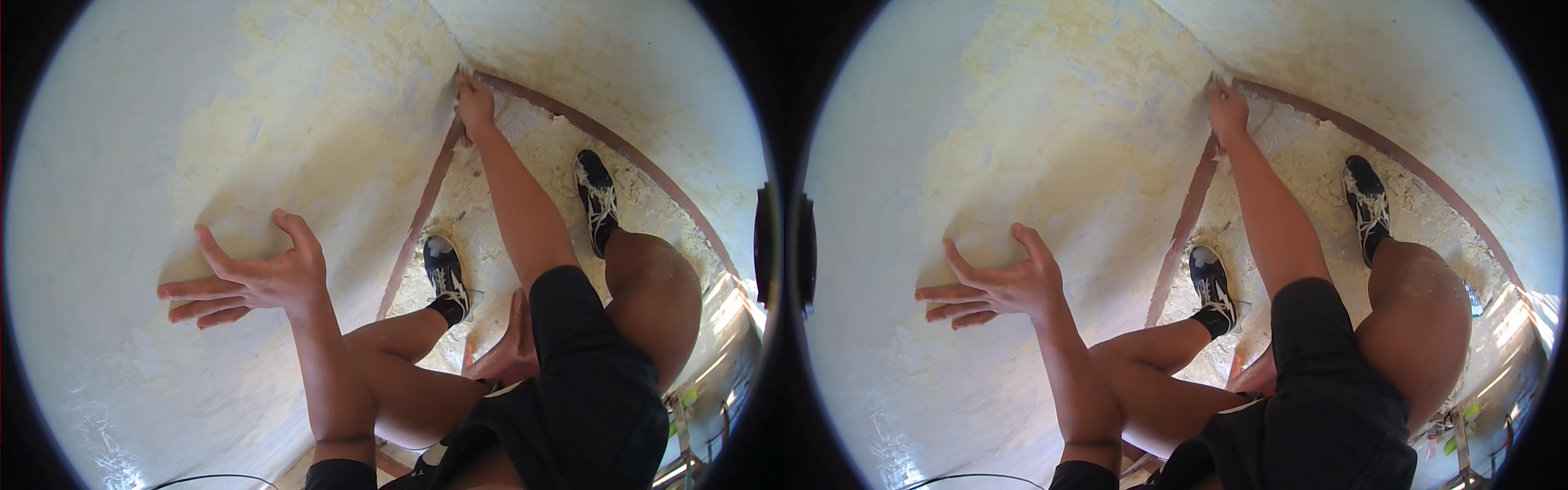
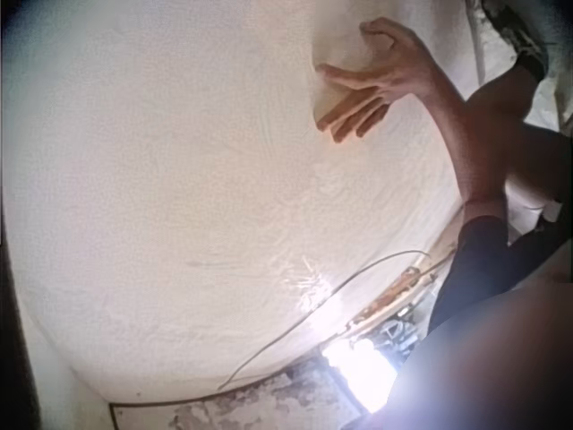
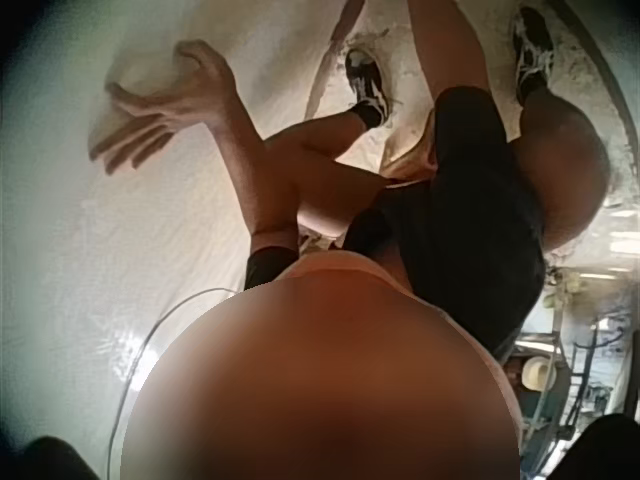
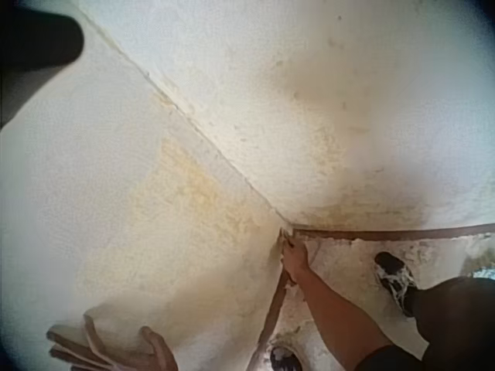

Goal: The person scrapes paint or plaster from a wall and corner using a hand scraper.

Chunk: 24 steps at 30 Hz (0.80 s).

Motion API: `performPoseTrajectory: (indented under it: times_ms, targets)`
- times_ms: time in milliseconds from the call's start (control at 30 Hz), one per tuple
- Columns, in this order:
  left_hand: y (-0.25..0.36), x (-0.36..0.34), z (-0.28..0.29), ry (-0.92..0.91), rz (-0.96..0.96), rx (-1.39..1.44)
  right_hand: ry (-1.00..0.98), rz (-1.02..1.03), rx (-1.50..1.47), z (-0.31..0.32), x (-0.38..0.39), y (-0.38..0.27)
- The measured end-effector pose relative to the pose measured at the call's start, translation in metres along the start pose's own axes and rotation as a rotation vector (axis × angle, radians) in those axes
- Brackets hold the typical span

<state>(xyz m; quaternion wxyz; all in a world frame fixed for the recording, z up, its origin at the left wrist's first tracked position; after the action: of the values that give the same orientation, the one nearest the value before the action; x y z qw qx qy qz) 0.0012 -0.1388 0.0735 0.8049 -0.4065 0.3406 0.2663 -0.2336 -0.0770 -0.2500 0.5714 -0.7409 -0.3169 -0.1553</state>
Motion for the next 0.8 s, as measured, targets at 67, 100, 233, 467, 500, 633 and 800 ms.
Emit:
performPoseTrajectory:
  times_ms: [67,100,233,467,500,633,800]
  targets:
    - [0.006,0.001,-0.002,0.019,-0.015,0.012,0.073,0.205,0.298,0.008,0.002,0.017]
    - [0.010,0.002,-0.004,0.027,-0.037,0.011,0.077,0.213,0.299,0.012,-0.005,0.015]
    - [0.003,-0.004,0.004,-0.013,0.020,0.034,-0.055,0.112,0.136,0.007,0.006,0.004]
    - [0.006,-0.001,-0.003,0.000,-0.005,0.038,0.035,-0.111,0.106,0.007,-0.010,-0.012]
    - [0.006,-0.001,-0.003,-0.008,0.018,0.062,-0.021,-0.083,0.092,0.015,-0.018,-0.015]
    - [0.007,-0.004,0.004,-0.003,0.019,0.008,0.026,0.130,0.192,-0.003,0.002,0.029]
    - [-0.001,-0.003,0.003,-0.017,0.026,0.009,-0.048,0.027,0.009,-0.006,-0.001,-0.005]
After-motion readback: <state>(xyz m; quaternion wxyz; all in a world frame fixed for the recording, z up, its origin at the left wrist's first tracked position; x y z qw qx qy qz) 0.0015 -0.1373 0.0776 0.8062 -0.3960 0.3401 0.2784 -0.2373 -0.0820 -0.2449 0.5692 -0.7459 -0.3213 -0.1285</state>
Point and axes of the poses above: each hand's wrist, its own x-axis away from the middle knuckle, its own z-axis out of the back of the hand, y = z × x, the point moved 3 cm from there along -x, towards the middle knuckle, and after that the axes turned 7 degrees about -z, right-handed, at the moved point
